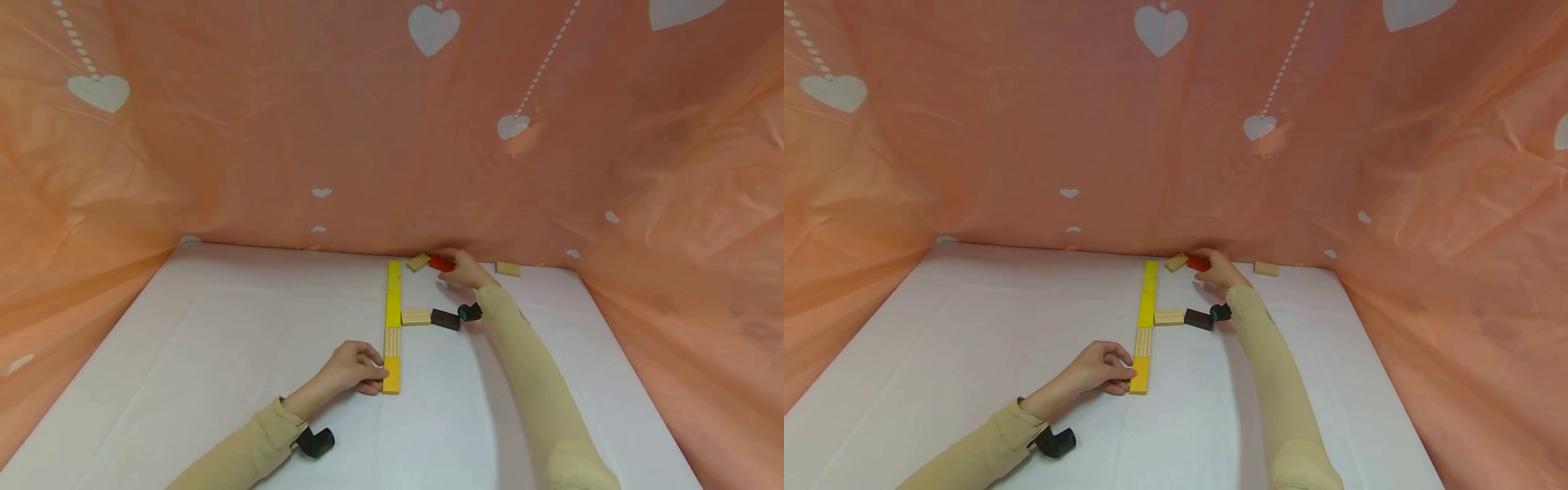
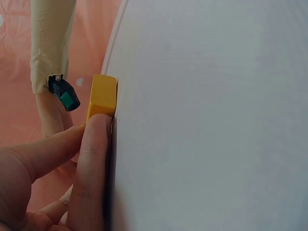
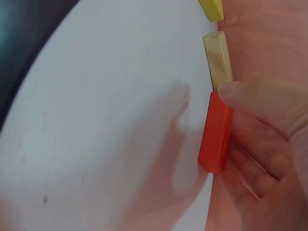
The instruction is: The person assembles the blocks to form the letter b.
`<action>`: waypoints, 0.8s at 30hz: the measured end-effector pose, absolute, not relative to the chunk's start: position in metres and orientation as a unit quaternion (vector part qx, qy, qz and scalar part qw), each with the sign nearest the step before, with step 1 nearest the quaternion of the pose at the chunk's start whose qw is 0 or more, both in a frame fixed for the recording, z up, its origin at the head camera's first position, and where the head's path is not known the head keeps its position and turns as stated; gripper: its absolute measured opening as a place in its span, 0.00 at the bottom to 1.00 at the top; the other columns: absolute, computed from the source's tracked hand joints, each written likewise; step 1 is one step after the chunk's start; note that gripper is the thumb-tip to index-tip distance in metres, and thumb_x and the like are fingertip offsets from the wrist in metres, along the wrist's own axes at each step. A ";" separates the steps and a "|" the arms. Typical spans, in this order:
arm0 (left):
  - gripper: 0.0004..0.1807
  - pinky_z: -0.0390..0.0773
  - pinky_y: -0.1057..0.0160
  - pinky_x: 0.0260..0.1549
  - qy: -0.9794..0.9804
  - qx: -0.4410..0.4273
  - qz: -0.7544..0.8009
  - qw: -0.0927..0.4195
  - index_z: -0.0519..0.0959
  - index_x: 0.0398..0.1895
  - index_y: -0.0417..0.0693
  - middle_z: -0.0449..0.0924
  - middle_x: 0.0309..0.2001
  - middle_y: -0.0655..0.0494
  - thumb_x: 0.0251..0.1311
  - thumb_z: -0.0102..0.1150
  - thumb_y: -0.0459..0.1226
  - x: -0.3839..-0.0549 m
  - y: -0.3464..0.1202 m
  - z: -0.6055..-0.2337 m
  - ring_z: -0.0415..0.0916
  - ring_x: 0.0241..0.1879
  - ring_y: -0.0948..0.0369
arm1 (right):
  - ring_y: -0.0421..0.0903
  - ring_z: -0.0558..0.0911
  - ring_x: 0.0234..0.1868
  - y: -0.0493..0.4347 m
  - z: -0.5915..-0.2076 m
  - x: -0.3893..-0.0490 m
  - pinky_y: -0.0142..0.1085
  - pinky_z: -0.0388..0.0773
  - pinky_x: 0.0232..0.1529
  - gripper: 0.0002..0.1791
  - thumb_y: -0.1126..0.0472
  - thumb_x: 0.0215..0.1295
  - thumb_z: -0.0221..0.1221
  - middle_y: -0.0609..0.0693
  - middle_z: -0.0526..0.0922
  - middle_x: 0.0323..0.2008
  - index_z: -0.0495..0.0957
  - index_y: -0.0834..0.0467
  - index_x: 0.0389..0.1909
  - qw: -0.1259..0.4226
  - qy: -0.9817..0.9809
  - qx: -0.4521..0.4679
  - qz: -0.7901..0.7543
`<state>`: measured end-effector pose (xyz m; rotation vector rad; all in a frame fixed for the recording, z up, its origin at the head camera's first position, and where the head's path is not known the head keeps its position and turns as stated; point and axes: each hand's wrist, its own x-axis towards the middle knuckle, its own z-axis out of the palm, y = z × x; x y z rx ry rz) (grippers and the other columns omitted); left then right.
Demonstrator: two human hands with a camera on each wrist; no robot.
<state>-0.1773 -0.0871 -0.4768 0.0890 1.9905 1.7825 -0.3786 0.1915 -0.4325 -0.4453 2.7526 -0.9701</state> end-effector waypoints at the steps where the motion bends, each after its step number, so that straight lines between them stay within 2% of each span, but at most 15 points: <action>1: 0.12 0.85 0.61 0.23 0.724 0.032 0.649 0.232 0.74 0.38 0.32 0.79 0.24 0.46 0.53 0.67 0.26 -0.177 -0.087 -0.477 0.80 0.19 0.60 | 0.55 0.67 0.60 0.192 -0.433 -0.379 0.50 0.64 0.66 0.33 0.64 0.59 0.65 0.55 0.68 0.64 0.67 0.57 0.66 0.095 0.927 -0.152 -0.331; 7: 0.12 0.85 0.61 0.22 0.722 0.034 0.651 0.232 0.74 0.37 0.32 0.79 0.24 0.46 0.53 0.67 0.26 -0.176 -0.086 -0.475 0.80 0.18 0.61 | 0.54 0.70 0.56 0.192 -0.435 -0.379 0.47 0.71 0.61 0.31 0.69 0.57 0.64 0.56 0.73 0.60 0.70 0.59 0.63 0.108 0.920 -0.144 -0.349; 12: 0.12 0.85 0.61 0.22 0.720 0.037 0.652 0.234 0.74 0.37 0.32 0.79 0.24 0.46 0.53 0.66 0.26 -0.175 -0.086 -0.475 0.80 0.18 0.61 | 0.56 0.72 0.54 0.193 -0.437 -0.378 0.48 0.72 0.59 0.26 0.74 0.56 0.61 0.58 0.75 0.56 0.74 0.60 0.58 0.109 0.924 -0.158 -0.330; 18: 0.11 0.85 0.61 0.22 0.721 0.036 0.650 0.236 0.74 0.37 0.32 0.79 0.24 0.46 0.54 0.66 0.27 -0.176 -0.086 -0.474 0.80 0.18 0.61 | 0.53 0.71 0.54 0.194 -0.439 -0.371 0.46 0.73 0.59 0.24 0.73 0.58 0.61 0.55 0.75 0.55 0.75 0.58 0.57 0.130 0.927 -0.126 -0.328; 24: 0.11 0.85 0.62 0.22 0.723 0.042 0.647 0.238 0.74 0.37 0.32 0.79 0.23 0.46 0.54 0.66 0.27 -0.176 -0.088 -0.474 0.80 0.18 0.60 | 0.54 0.73 0.51 0.198 -0.435 -0.361 0.46 0.73 0.59 0.19 0.71 0.61 0.61 0.57 0.78 0.52 0.77 0.62 0.54 0.098 0.942 -0.165 -0.274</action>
